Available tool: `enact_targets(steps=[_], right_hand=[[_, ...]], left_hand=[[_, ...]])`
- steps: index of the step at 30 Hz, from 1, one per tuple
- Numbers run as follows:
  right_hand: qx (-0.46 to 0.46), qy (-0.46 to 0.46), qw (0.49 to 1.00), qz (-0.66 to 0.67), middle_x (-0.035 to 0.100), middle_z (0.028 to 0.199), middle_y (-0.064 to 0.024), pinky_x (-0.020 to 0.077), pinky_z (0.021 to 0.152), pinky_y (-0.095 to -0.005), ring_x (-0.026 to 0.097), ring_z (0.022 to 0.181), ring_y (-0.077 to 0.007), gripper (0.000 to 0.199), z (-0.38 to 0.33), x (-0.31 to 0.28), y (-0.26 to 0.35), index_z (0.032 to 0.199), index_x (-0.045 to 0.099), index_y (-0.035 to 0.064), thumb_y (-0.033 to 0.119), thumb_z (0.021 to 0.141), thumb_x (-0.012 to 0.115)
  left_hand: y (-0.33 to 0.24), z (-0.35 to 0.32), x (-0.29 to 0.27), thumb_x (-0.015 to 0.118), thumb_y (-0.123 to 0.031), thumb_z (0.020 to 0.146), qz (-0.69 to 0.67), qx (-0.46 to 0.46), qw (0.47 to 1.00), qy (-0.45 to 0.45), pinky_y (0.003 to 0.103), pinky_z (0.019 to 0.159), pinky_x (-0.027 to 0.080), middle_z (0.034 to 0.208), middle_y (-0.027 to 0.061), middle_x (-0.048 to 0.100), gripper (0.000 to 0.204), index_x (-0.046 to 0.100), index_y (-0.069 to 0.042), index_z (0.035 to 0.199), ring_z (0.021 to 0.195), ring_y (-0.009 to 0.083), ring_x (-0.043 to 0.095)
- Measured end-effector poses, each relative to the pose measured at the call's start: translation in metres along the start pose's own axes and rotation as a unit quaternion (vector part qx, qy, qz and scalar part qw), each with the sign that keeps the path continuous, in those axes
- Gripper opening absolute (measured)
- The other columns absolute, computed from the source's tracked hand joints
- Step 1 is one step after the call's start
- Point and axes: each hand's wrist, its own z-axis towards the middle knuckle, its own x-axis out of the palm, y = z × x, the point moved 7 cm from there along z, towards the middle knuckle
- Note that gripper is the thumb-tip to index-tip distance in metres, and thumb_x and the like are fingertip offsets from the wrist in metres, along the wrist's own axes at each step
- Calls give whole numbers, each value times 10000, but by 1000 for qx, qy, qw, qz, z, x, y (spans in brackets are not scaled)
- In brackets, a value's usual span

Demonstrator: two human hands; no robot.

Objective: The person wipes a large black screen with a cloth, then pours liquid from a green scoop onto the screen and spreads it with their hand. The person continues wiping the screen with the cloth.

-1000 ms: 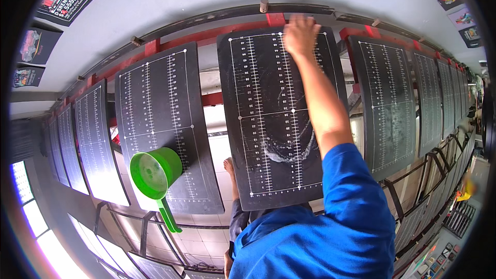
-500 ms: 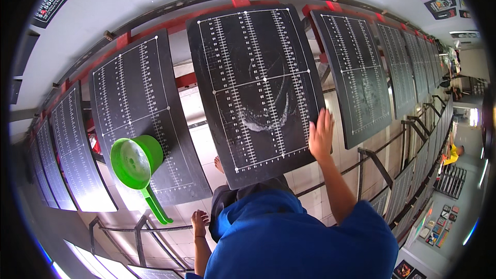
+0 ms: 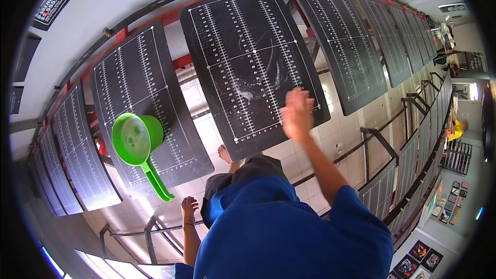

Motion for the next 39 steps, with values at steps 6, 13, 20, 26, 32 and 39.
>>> enact_targets(steps=[6, 13, 20, 26, 32, 39], right_hand=[[78, -141, 987, -19, 366, 1479, -305, 235, 1132, -631, 288, 1391, -527, 618, -44, 27, -11, 1420, 409, -81, 323, 972, 543], [49, -123, 991, -27, 464, 1366, -260, 289, 1096, -605, 405, 1299, -459, 538, -24, 7, -52, 1286, 519, -71, 303, 908, 595], [8, -38, 992, 116, 353, 1511, -262, 204, 1142, -640, 318, 1392, -496, 606, -77, 24, 61, 1394, 439, -76, 339, 965, 540], [194, -166, 967, 20, 472, 1356, -345, 296, 1104, -618, 381, 1312, -556, 554, -49, 7, -145, 1332, 439, -132, 312, 1010, 513], [106, -165, 981, 16, 374, 1447, -337, 271, 1153, -572, 302, 1389, -515, 531, -81, 16, 16, 1349, 431, -137, 229, 976, 524], [-17, -81, 995, 62, 453, 1397, -259, 299, 1137, -546, 369, 1360, -461, 507, -56, 8, 6, 1395, 444, -38, 115, 920, 538]], left_hand=[[22, -5, -9, 523, -295, 961, 101, 58, 992, 38, 314, 581, 495, 854, 81, 667, 292, 644, -30, 979, 679, 176, 622], [23, 2, -10, 532, -266, 956, 73, 107, 989, 67, 318, 750, 469, 847, 80, 680, 305, 698, -14, 911, 800, 178, 613], [50, -15, -39, 543, -336, 950, 183, 117, 975, 49, 294, 495, 411, 750, 37, 614, 336, 667, -30, 888, 601, 124, 533], [75, 1, -42, 518, -269, 974, 88, 107, 988, 68, 281, 583, 413, 709, 21, 592, 303, 688, -32, 895, 645, 112, 523], [35, -10, -22, 550, -286, 962, 198, 204, 956, 67, 299, 652, 436, 742, 29, 616, 303, 697, -21, 942, 691, 126, 545], [12, 21, 8, 573, -309, 948, 79, 44, 991, 95, 310, 741, 470, 878, 57, 660, 315, 681, -16, 988, 790, 164, 593]])
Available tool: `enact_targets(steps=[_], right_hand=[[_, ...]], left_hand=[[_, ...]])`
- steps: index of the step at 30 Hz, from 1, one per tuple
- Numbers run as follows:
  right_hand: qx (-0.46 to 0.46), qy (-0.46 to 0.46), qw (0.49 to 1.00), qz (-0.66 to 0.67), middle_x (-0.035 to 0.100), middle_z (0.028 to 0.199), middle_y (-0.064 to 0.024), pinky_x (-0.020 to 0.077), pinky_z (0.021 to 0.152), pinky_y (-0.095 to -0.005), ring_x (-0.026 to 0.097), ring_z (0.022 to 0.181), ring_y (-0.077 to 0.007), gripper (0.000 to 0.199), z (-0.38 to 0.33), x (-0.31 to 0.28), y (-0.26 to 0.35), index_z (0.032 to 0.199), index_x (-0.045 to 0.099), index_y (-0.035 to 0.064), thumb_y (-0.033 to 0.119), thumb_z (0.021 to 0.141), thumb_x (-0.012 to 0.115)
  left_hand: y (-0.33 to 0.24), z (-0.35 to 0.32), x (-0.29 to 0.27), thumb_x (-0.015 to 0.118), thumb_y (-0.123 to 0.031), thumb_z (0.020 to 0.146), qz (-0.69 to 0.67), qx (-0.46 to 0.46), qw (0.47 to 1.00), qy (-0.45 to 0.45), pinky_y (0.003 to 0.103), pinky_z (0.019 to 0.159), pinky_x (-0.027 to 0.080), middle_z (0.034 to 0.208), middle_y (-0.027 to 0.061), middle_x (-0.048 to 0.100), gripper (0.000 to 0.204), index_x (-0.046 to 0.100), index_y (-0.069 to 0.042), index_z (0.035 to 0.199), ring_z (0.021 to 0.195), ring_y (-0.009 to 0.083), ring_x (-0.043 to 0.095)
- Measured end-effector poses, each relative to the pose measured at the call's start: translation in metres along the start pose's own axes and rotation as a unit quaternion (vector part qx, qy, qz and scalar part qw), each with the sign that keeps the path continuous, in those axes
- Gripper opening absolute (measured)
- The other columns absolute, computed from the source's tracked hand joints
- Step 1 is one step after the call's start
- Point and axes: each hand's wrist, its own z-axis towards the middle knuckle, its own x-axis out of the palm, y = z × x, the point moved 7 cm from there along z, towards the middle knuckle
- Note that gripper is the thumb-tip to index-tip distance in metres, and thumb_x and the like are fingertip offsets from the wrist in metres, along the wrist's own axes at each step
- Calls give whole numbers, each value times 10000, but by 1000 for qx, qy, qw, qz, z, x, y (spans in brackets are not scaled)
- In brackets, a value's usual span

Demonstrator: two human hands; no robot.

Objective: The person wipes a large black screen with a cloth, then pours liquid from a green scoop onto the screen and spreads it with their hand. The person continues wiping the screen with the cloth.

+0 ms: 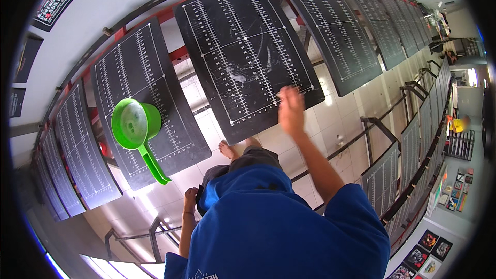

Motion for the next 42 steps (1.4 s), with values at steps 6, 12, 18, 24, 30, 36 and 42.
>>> enact_targets(steps=[6, 12, 18, 24, 30, 36, 42], right_hand=[[42, -61, 997, 4, 301, 1528, -301, 222, 1174, -556, 275, 1417, -493, 568, 6, 2, -61, 1451, 372, -54, 119, 935, 534], [-149, 105, 969, 169, 386, 1474, -274, 292, 1137, -573, 354, 1369, -499, 527, -6, 21, 166, 1397, 465, -10, 181, 925, 598], [9, -63, 995, -75, 349, 1459, -360, 272, 1135, -602, 309, 1368, -550, 498, 138, 31, 19, 1363, 445, -96, 261, 1016, 456], [-105, 61, 990, 68, 315, 1477, -369, 267, 1133, -620, 288, 1373, -570, 637, 53, 27, 129, 1401, 384, -122, 324, 975, 541], [-208, 111, 968, 88, 288, 1535, -291, 230, 1180, -553, 239, 1441, -477, 650, 76, 59, 179, 1449, 374, -66, 361, 984, 525], [-186, -33, 979, 73, 437, 1437, -277, 270, 1162, -521, 338, 1387, -460, 608, 239, 103, 189, 1401, 440, -69, 383, 997, 490], [-241, 208, 941, 116, 238, 1564, -283, 212, 1185, -573, 196, 1456, -485, 734, 28, 58, 191, 1477, 320, -67, 443, 982, 500]], left_hand=[[-5, -12, -10, 565, -307, 938, -7, 25, 999, -47, 314, 741, 483, 900, 89, 684, 323, 662, -10, 1020, 816, 185, 620], [-3, -35, 10, 569, -315, 949, -13, 78, 996, -48, 291, 674, 467, 843, 56, 668, 335, 677, -3, 1000, 730, 147, 585], [-13, -60, 27, 590, -330, 953, -32, 46, 998, -31, 263, 640, 433, 819, 14, 639, 336, 687, -9, 980, 718, 93, 546], [65, -76, 22, 553, -278, 956, -60, -37, 990, -120, 309, 773, 465, 873, 56, 670, 327, 690, 17, 988, 816, 162, 597], [82, -83, 50, 583, -299, 947, -72, -39, 991, -102, 291, 697, 463, 842, 51, 679, 335, 703, 13, 971, 753, 138, 588], [51, -72, 50, 594, -322, 937, 45, 56, 992, -105, 294, 680, 494, 800, 94, 679, 342, 709, -1, 962, 746, 142, 629], [30, -77, 75, 612, -352, 918, -62, -3, 993, -104, 300, 695, 493, 835, 78, 690, 369, 711, 0, 974, 754, 159, 634]])
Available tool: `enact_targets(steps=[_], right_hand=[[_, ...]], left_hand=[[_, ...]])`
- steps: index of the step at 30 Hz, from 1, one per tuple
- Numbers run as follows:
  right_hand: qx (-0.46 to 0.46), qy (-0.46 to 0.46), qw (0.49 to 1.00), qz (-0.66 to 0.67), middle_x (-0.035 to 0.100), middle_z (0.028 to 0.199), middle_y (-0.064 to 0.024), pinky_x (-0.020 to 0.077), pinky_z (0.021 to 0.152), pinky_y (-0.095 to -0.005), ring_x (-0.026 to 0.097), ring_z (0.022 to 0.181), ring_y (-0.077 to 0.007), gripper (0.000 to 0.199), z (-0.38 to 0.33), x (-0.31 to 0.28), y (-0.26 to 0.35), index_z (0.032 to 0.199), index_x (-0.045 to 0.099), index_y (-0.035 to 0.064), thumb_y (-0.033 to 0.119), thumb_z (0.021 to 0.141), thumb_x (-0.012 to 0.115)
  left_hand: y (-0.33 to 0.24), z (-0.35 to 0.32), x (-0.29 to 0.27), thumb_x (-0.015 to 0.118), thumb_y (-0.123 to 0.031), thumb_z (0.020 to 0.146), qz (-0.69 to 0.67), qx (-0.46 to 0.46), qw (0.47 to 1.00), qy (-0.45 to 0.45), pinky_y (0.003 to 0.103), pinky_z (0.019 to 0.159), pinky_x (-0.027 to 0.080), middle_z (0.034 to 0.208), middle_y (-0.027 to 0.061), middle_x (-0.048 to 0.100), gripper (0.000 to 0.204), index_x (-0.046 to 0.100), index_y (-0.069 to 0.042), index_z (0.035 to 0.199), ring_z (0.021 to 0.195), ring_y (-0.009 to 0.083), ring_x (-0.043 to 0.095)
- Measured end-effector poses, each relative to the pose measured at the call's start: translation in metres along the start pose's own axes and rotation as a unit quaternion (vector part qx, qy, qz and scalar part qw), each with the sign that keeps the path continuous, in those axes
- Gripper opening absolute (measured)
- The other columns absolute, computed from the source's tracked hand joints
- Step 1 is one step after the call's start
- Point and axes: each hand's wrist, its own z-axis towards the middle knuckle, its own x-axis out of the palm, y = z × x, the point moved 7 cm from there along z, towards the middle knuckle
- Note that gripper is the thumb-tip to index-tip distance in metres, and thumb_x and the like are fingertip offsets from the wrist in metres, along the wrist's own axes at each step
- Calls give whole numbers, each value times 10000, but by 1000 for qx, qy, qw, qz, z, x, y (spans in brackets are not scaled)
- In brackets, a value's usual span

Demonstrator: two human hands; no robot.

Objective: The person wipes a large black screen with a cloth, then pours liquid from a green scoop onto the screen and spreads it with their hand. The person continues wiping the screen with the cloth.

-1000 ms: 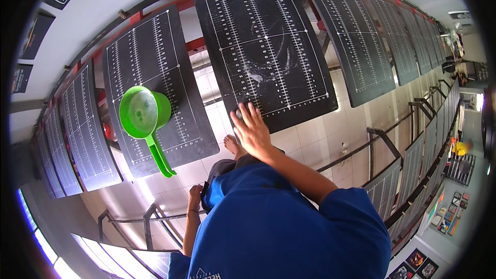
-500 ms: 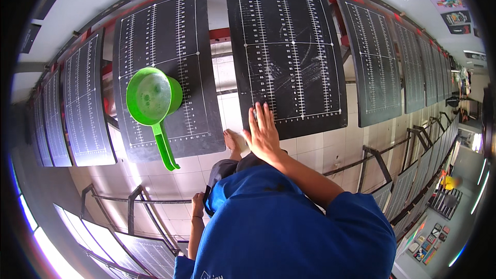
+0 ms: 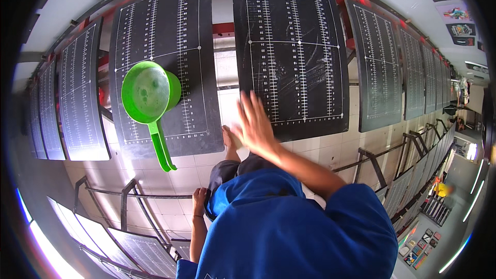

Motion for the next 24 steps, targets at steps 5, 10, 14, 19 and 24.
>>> enact_targets(steps=[5, 10, 14, 19, 24], right_hand=[[-36, 14, 999, -27, 271, 1556, -270, 224, 1185, -560, 218, 1453, -469, 672, 6, 3, 9, 1451, 380, -65, 411, 990, 497], [46, -232, 965, -109, 403, 1456, -307, 262, 1169, -529, 330, 1391, -473, 621, 195, -55, -105, 1394, 417, -114, 375, 1014, 458], [0, -177, 970, -170, 418, 1452, -283, 264, 1170, -530, 332, 1387, -464, 615, 137, -33, -58, 1377, 443, -110, 376, 1002, 476], [-74, 54, 996, -1, 346, 1529, -238, 266, 1179, -519, 262, 1444, -441, 652, -50, 11, 37, 1428, 444, -37, 442, 988, 491], [-91, 5, 995, -30, 361, 1528, -210, 213, 1209, -496, 262, 1457, -390, 599, 63, -4, -20, 1426, 437, -36, 389, 1005, 471]], left_hand=[[68, 18, -6, 599, -355, 936, 117, 12, 993, -3, 316, 690, 493, 826, 93, 703, 379, 714, 4, 981, 752, 181, 644], [46, 17, -18, 569, -332, 957, 105, 58, 993, 2, 322, 689, 512, 820, 114, 720, 364, 710, 3, 978, 748, 180, 654], [12, 0, -7, 575, -313, 942, 22, -57, 998, -13, 298, 665, 500, 871, 97, 721, 342, 694, 1, 1008, 737, 144, 636], [28, 25, 5, 561, -305, 925, 73, 14, 997, -13, 324, 727, 520, 896, 118, 713, 346, 701, 9, 964, 851, 195, 667], [37, 29, 14, 556, -277, 925, 80, 18, 996, 17, 322, 739, 524, 835, 116, 711, 315, 695, 5, 951, 819, 203, 671]])
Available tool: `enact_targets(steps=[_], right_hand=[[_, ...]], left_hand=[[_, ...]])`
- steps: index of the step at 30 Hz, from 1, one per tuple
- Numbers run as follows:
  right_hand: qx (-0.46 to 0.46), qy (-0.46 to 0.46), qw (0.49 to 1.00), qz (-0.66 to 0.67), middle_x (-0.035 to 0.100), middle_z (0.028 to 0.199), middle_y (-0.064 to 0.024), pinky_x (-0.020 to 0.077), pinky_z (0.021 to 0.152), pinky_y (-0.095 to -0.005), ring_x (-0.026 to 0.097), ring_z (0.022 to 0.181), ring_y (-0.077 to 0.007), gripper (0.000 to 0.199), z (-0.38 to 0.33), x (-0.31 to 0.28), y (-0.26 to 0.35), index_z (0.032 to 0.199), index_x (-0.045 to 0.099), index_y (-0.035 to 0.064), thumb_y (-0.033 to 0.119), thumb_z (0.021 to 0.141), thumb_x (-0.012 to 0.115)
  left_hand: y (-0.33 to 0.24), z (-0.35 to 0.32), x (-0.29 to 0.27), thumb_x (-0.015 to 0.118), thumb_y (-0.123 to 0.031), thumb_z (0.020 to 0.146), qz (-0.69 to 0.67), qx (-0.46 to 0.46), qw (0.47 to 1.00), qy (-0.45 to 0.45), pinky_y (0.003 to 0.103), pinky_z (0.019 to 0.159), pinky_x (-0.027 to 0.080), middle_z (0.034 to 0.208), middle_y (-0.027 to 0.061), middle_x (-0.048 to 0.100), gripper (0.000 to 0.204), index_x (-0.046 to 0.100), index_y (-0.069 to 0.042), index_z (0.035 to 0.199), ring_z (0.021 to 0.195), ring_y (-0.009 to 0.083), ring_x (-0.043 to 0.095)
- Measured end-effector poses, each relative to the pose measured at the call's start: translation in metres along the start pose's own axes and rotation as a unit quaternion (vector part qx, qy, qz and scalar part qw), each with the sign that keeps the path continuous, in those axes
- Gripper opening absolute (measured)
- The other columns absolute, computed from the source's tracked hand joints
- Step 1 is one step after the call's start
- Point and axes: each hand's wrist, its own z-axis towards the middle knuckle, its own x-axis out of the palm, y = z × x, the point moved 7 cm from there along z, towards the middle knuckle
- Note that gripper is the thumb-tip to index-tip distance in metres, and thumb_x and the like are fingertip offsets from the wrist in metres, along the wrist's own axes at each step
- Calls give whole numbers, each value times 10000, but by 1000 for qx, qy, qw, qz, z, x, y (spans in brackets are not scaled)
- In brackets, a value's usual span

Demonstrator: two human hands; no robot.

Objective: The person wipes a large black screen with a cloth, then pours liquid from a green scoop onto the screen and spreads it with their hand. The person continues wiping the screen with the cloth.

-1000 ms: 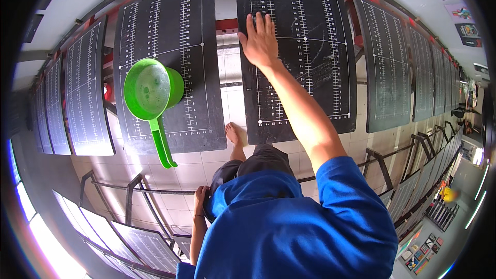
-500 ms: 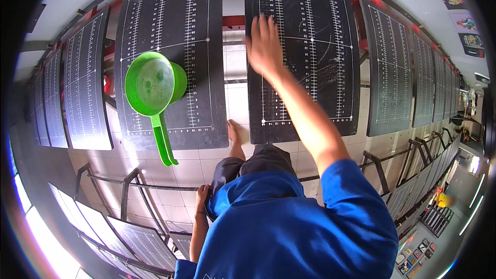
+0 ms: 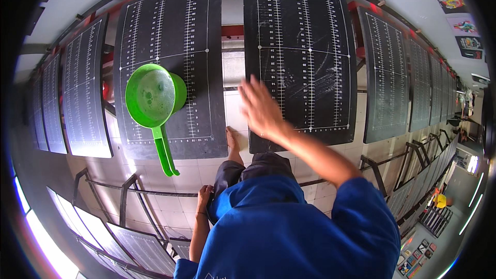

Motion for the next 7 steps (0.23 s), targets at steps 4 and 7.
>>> enact_targets(steps=[4, 7], right_hand=[[32, -160, 984, -74, 387, 1503, -229, 231, 1195, -488, 290, 1433, -422, 602, 157, -36, -119, 1416, 431, -54, 390, 1010, 469], [65, -209, 973, -79, 403, 1487, -239, 253, 1180, -492, 318, 1412, -436, 592, 187, -33, -148, 1415, 429, -59, 360, 1002, 498]], left_hand=[[-48, -25, -14, 556, -279, 938, -59, -57, 997, -11, 325, 745, 524, 877, 106, 716, 303, 696, -10, 949, 812, 198, 668], [-73, -73, -45, 561, -361, 962, -1, 1, 1000, -15, 321, 798, 523, 947, 118, 735, 383, 717, -12, 949, 870, 202, 685]])
